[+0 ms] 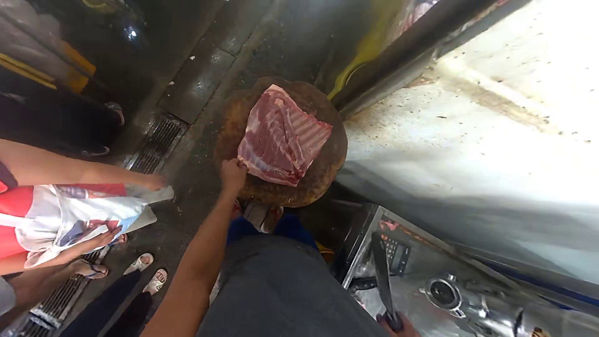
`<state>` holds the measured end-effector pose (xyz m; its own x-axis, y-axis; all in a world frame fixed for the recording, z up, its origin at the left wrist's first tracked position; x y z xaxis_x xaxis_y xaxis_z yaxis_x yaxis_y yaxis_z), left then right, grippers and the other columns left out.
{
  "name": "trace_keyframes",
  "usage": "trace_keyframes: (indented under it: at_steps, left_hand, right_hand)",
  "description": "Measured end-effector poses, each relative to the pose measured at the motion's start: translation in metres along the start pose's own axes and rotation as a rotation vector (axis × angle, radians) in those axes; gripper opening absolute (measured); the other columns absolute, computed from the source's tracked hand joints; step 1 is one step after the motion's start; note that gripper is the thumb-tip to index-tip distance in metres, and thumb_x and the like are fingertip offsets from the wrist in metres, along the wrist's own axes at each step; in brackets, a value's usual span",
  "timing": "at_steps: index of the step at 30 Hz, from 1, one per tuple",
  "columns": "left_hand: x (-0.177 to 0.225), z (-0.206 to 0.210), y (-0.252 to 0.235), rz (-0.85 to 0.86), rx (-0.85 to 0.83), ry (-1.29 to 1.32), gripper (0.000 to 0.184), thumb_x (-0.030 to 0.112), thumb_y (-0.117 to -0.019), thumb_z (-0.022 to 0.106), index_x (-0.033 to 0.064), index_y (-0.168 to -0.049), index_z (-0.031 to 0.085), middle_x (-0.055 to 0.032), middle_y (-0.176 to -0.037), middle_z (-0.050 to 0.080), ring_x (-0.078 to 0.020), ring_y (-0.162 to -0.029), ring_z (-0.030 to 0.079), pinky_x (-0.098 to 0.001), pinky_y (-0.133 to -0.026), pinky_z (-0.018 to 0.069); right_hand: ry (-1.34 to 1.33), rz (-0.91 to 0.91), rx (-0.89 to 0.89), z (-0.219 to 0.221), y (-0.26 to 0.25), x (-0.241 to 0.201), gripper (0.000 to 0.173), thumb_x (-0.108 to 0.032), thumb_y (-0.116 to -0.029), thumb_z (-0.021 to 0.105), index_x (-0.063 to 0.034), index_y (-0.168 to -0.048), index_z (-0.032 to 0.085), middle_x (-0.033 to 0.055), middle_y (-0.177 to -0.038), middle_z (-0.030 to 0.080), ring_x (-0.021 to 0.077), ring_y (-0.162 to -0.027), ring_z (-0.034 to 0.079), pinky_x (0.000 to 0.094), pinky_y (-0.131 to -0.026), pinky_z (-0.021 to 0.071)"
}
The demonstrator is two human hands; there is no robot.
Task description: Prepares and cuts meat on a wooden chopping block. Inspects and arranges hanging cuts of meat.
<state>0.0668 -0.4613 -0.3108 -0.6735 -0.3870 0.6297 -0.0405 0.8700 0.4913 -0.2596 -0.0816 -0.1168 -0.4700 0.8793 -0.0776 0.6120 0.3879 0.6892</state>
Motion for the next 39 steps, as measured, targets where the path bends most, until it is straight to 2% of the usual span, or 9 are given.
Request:
trace_keyframes:
  at_steps: [4,8,16,18,21,25,29,34,39]
  left_hand:
    - [-0.01,-0.007,0.01,-0.102,0.049,0.209,0.028,0.024,-0.095,0.068,0.0034,-0.114,0.07,-0.0186,-0.1,0.072,-0.0338,-0.089,0.071,-0.0571,-0.081,0.0584]
    - [-0.028,-0.013,0.015,-0.143,0.142,0.19,0.029,0.031,-0.0962,0.07,0.0042,-0.107,0.074,-0.0166,-0.096,0.073,-0.0336,-0.091,0.07,-0.0581,-0.084,0.0557]
    - [-0.046,0.002,0.011,-0.034,0.12,0.125,0.028,0.032,-0.0991,0.068,0.0047,-0.103,0.074,-0.0142,-0.091,0.073,-0.03,-0.086,0.071,-0.0542,-0.082,0.0567]
    - [-0.047,0.001,0.015,-0.02,0.12,0.142,0.032,0.036,-0.1002,0.066,0.0048,-0.103,0.074,-0.0137,-0.091,0.073,-0.0294,-0.086,0.071,-0.0547,-0.083,0.0568]
    - [-0.049,-0.001,0.018,0.006,0.128,0.189,0.036,0.04,-0.1008,0.065,0.0056,-0.102,0.074,-0.0131,-0.09,0.072,-0.0287,-0.085,0.07,-0.054,-0.082,0.0568]
    - [-0.054,0.0,0.016,0.021,0.094,0.194,0.027,0.031,-0.0992,0.068,0.0055,-0.105,0.075,-0.0113,-0.095,0.074,-0.0254,-0.092,0.071,-0.0512,-0.089,0.0562]
    - [-0.055,-0.002,0.012,0.016,0.09,0.198,0.023,0.029,-0.0984,0.069,0.0068,-0.104,0.075,-0.0091,-0.092,0.074,-0.0221,-0.088,0.071,-0.049,-0.086,0.0567]
    - [-0.055,-0.003,0.015,0.041,0.1,0.208,0.022,0.027,-0.0994,0.068,0.0057,-0.104,0.072,-0.0111,-0.089,0.072,-0.0242,-0.081,0.069,-0.0491,-0.078,0.0571]
    - [-0.055,0.001,0.012,0.012,0.117,0.175,0.019,0.025,-0.0981,0.07,0.007,-0.105,0.073,-0.0089,-0.09,0.073,-0.0217,-0.08,0.07,-0.0472,-0.078,0.0591]
  right_hand:
    - [-0.107,-0.41,0.089,0.02,-0.074,-0.024,0.039,-0.027,-0.0925,0.07,-0.0011,-0.122,0.065,0.0135,-0.082,0.068,0.0254,-0.069,0.067,0.0514,-0.065,0.0573]
    - [0.121,-0.623,-0.017,0.013,-0.106,-0.142,0.044,-0.036,-0.0987,0.065,-0.0024,-0.127,0.063,0.0189,-0.09,0.07,0.0361,-0.081,0.069,0.0599,-0.076,0.0556]
    - [0.16,-0.832,-0.204,0.049,-0.096,-0.309,0.051,-0.044,-0.1035,0.057,-0.0037,-0.135,0.058,0.0169,-0.105,0.07,0.0312,-0.097,0.069,0.0531,-0.09,0.0556]
    - [0.104,-0.92,-0.16,0.046,-0.079,-0.34,0.048,-0.043,-0.1035,0.058,-0.0022,-0.128,0.062,0.0161,-0.098,0.07,0.03,-0.092,0.069,0.0524,-0.087,0.0565]
    - [-0.068,-1.071,-0.045,0.042,-0.055,-0.371,0.041,-0.045,-0.1018,0.06,-0.0067,-0.115,0.066,0.0074,-0.076,0.065,0.0216,-0.066,0.064,0.0473,-0.063,0.0564]
    - [-0.193,-1.202,0.094,0.044,-0.031,-0.375,0.042,-0.048,-0.1009,0.056,-0.0089,-0.111,0.065,0.0004,-0.068,0.059,0.0127,-0.054,0.057,0.036,-0.049,0.0506]
    - [-0.233,-1.254,0.16,0.059,-0.039,-0.365,0.037,-0.045,-0.1013,0.057,-0.0093,-0.107,0.065,-0.0013,-0.066,0.059,0.0105,-0.052,0.055,0.0335,-0.047,0.0494]
    - [-0.101,-1.14,0.136,0.105,-0.086,-0.342,0.04,-0.043,-0.1021,0.057,-0.0059,-0.112,0.067,0.0045,-0.071,0.066,0.018,-0.061,0.064,0.0411,-0.057,0.0564]
    - [0.255,-0.807,-0.079,0.136,-0.133,-0.327,0.049,-0.047,-0.1054,0.048,-0.0069,-0.128,0.063,0.0127,-0.097,0.073,0.03,-0.092,0.073,0.0509,-0.083,0.0586]
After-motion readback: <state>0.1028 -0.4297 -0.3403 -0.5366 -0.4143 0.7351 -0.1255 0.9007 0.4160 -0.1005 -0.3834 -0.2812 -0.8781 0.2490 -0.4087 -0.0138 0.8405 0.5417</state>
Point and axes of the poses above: each hand's wrist, its own y-axis away from the middle knuckle, its own z-axis out of the palm, x = y × z, the point moved 2 cm from there along -y, towards the middle knuckle
